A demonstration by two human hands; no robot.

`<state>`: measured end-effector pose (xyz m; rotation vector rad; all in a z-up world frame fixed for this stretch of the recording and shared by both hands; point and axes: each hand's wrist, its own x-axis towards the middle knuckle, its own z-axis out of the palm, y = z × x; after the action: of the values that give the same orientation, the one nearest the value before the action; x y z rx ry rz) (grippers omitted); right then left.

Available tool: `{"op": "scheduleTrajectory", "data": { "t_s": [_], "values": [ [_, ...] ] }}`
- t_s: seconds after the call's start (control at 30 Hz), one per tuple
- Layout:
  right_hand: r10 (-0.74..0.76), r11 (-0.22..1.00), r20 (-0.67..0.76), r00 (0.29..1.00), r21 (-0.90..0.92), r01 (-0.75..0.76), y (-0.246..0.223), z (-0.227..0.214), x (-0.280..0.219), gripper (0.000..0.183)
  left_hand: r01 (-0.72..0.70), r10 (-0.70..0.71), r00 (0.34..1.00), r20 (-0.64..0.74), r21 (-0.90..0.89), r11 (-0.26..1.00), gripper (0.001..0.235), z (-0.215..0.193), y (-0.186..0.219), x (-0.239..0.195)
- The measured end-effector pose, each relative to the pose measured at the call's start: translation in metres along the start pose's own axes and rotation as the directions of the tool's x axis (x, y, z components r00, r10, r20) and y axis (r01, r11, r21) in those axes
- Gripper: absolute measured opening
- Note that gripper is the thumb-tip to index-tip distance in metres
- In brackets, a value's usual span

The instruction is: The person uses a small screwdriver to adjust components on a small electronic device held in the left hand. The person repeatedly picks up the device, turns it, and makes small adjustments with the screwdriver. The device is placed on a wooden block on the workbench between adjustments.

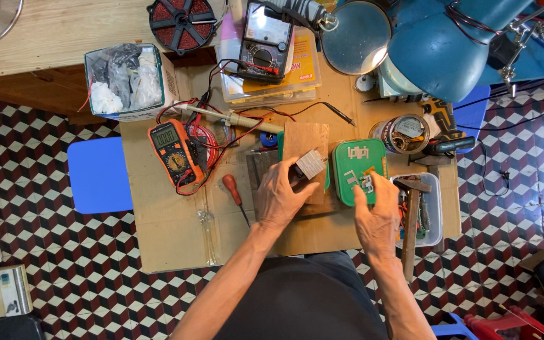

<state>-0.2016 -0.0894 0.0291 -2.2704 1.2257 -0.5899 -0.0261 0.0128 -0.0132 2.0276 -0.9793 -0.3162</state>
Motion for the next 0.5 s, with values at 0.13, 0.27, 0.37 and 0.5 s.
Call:
{"op": "scheduleTrajectory", "data": {
  "t_s": [0.13, 0.27, 0.37, 0.5],
  "values": [
    [0.153, 0.981, 0.006, 0.988, -0.120, -0.151, 0.066, -0.018, -0.015, 0.044, 0.077, -0.061, 0.984, -0.167, 0.089, 0.993, 0.055, 0.016, 0.009, -0.003],
    [0.265, 0.931, -0.008, 0.964, -0.259, -0.258, 0.135, -0.022, -0.027, 0.048, 0.029, -0.007, 0.973, -0.231, 0.094, 0.995, 0.050, 0.019, 0.009, -0.005],
    [0.430, 0.858, -0.013, 0.903, -0.307, -0.413, 0.177, -0.018, -0.031, 0.056, 0.027, -0.004, 0.977, -0.214, 0.104, 0.994, 0.050, 0.019, 0.008, -0.005],
    [0.526, 0.802, 0.026, 0.850, -0.347, -0.486, 0.211, -0.006, -0.033, 0.067, 0.040, -0.016, 0.982, -0.186, 0.128, 0.991, 0.050, 0.021, 0.006, -0.005]
  ]
}}
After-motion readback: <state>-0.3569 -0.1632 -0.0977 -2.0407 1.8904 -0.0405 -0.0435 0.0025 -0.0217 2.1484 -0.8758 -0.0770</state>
